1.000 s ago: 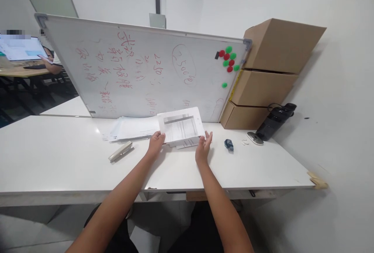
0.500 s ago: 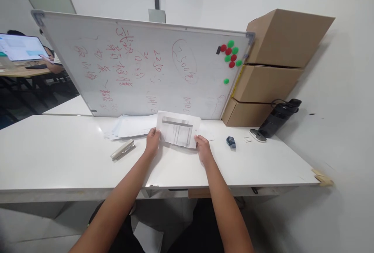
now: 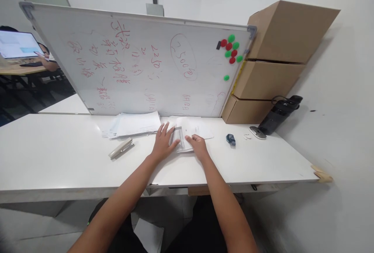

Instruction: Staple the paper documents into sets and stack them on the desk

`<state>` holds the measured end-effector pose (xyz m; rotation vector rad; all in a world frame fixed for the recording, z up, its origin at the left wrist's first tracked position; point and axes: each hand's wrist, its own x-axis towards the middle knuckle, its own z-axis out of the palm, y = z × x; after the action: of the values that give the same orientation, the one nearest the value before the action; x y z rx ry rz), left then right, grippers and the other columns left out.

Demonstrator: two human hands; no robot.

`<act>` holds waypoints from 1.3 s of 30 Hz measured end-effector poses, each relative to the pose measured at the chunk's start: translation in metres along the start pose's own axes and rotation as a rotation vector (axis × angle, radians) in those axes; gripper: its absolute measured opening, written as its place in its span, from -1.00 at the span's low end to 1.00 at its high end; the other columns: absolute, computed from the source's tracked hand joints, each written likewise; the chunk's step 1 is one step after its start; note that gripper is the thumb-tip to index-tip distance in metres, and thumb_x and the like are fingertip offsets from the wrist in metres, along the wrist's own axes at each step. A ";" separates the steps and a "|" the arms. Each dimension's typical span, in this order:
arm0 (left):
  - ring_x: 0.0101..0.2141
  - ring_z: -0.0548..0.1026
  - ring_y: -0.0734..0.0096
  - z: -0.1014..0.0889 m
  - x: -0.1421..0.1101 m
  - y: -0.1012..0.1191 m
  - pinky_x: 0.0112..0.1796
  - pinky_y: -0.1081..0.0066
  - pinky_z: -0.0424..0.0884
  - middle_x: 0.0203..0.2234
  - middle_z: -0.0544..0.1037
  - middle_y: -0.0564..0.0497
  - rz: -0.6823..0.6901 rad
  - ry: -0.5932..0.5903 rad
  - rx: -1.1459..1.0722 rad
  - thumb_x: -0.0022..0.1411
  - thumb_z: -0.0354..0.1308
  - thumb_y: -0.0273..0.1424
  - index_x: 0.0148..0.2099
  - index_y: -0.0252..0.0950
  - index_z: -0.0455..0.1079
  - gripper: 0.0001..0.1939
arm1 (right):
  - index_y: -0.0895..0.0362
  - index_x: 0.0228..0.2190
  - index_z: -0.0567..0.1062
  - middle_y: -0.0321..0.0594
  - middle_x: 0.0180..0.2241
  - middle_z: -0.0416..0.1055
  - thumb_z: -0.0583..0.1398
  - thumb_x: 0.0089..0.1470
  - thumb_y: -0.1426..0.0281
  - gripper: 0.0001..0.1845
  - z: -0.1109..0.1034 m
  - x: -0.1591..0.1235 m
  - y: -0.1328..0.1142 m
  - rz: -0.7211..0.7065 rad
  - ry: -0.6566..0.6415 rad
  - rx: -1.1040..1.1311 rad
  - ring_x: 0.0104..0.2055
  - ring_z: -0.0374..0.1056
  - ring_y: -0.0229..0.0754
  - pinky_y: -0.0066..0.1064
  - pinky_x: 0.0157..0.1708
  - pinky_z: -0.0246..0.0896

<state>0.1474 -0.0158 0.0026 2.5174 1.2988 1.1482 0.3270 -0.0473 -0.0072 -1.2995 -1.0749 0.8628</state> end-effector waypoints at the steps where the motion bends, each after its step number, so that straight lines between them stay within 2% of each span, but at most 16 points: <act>1: 0.31 -0.14 -0.05 0.003 -0.001 -0.001 0.21 -0.02 -0.08 0.32 0.00 -0.23 0.037 -0.060 -0.020 0.20 0.08 -0.03 0.27 -0.28 0.14 -0.31 | 0.07 -0.68 0.13 -0.49 -0.69 -0.05 0.29 -0.19 -0.05 -0.43 0.000 0.001 0.001 -0.008 0.019 -0.019 -0.61 -0.13 -0.37 -0.46 -0.59 -0.15; 4: 0.30 -0.07 -0.03 0.009 -0.002 -0.004 0.21 0.03 -0.03 0.32 0.00 -0.24 0.099 -0.220 -0.051 0.14 0.11 0.06 0.31 -0.30 0.06 -0.17 | 0.07 -0.68 0.10 -0.49 -0.69 -0.08 0.29 -0.17 -0.04 -0.41 0.001 0.002 0.004 -0.023 0.046 -0.063 -0.61 -0.15 -0.37 -0.46 -0.58 -0.17; 7: 0.24 0.12 0.02 0.011 -0.002 -0.003 0.16 0.09 0.09 0.26 0.17 -0.20 0.073 -0.296 -0.123 0.17 0.08 0.05 0.32 -0.27 0.05 -0.20 | 0.07 -0.68 0.07 -0.48 -0.69 -0.08 0.27 -0.14 -0.05 -0.40 0.001 0.003 0.005 -0.021 0.047 -0.095 -0.60 -0.14 -0.36 -0.45 -0.57 -0.14; 9: 0.14 0.30 0.03 0.010 -0.002 -0.002 0.07 0.15 0.23 0.16 0.33 -0.17 0.034 -0.306 -0.197 0.17 0.08 0.03 0.28 -0.23 0.13 -0.27 | 0.07 -0.69 0.05 -0.47 -0.69 -0.09 0.24 -0.12 -0.06 -0.39 0.001 0.003 0.005 -0.015 0.035 -0.115 -0.59 -0.14 -0.35 -0.45 -0.57 -0.14; 11: -0.04 0.46 0.08 0.007 -0.001 -0.001 -0.07 0.24 0.32 -0.02 0.50 -0.11 0.020 -0.330 -0.270 0.21 0.05 0.01 0.13 -0.19 0.33 -0.45 | 0.07 -0.68 0.06 -0.45 -0.68 -0.08 0.21 -0.09 -0.08 -0.40 0.001 0.003 0.005 -0.010 0.021 -0.117 -0.58 -0.13 -0.34 -0.45 -0.57 -0.14; 13: -0.22 0.51 0.16 0.006 0.000 0.000 -0.19 0.31 0.33 -0.26 0.58 -0.07 0.019 -0.366 -0.305 0.28 -0.04 -0.04 -0.14 -0.18 0.48 -0.59 | 0.07 -0.68 0.11 -0.44 -0.67 -0.03 0.17 -0.07 -0.11 -0.42 0.001 0.004 0.006 -0.009 0.019 -0.092 -0.57 -0.10 -0.33 -0.45 -0.56 -0.11; 16: -0.39 0.47 0.23 0.006 0.001 -0.001 -0.34 0.36 0.28 -0.45 0.54 -0.05 -0.022 -0.379 -0.289 0.34 -0.16 -0.08 -0.38 -0.22 0.44 -0.53 | 0.09 -0.65 0.24 -0.40 -0.65 0.09 0.14 -0.06 -0.14 -0.44 0.001 0.005 0.008 0.003 0.025 -0.035 -0.55 -0.02 -0.30 -0.45 -0.54 -0.04; 19: -0.44 0.41 0.28 0.008 0.002 -0.004 -0.41 0.39 0.20 -0.48 0.50 -0.01 -0.077 -0.353 -0.302 0.33 -0.14 -0.08 -0.40 -0.23 0.41 -0.55 | 0.11 -0.62 0.33 -0.37 -0.64 0.16 0.15 -0.07 -0.15 -0.44 0.000 0.005 0.008 0.026 0.016 -0.011 -0.54 0.03 -0.29 -0.45 -0.52 0.00; 22: -0.50 0.35 0.35 0.006 0.003 -0.007 -0.46 0.41 0.15 -0.58 0.46 0.05 -0.129 -0.338 -0.386 0.27 -0.06 -0.04 -0.47 -0.25 0.37 -0.55 | 0.11 -0.63 0.33 -0.38 -0.67 0.15 0.16 -0.11 -0.16 -0.42 0.000 0.005 0.007 0.033 0.033 -0.023 -0.56 0.03 -0.30 -0.45 -0.55 -0.02; 26: -0.61 0.30 0.43 0.001 0.002 -0.006 -0.50 0.44 0.16 -0.74 0.34 0.11 -0.237 -0.402 -0.524 0.21 0.00 -0.04 -0.57 -0.26 0.28 -0.53 | 0.11 -0.64 0.33 -0.38 -0.70 0.14 0.16 -0.17 -0.21 -0.39 0.000 0.004 0.005 0.030 0.071 -0.041 -0.58 0.02 -0.30 -0.44 -0.58 -0.04; 33: -0.64 0.25 0.48 -0.004 0.003 -0.003 -0.50 0.47 0.16 -0.76 0.27 0.14 -0.326 -0.427 -0.608 0.24 -0.07 -0.05 -0.59 -0.27 0.16 -0.52 | 0.11 -0.63 0.34 -0.40 -0.71 0.13 0.18 -0.22 -0.23 -0.38 0.000 0.001 0.001 0.052 0.091 -0.040 -0.59 0.02 -0.30 -0.44 -0.58 -0.05; 39: -0.62 0.14 0.53 0.001 0.006 -0.008 -0.53 0.48 0.04 -0.71 0.10 0.17 -0.429 -0.300 -0.635 0.14 0.06 0.00 -0.60 -0.26 0.09 -0.50 | 0.11 -0.61 0.39 -0.38 -0.71 0.19 0.18 -0.25 -0.24 -0.37 0.000 0.000 -0.001 0.070 0.084 -0.032 -0.57 0.10 -0.27 -0.43 -0.56 0.00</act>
<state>0.1446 -0.0065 0.0022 1.7627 1.0928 0.8622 0.3269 -0.0471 -0.0059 -1.3944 -0.9858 0.8386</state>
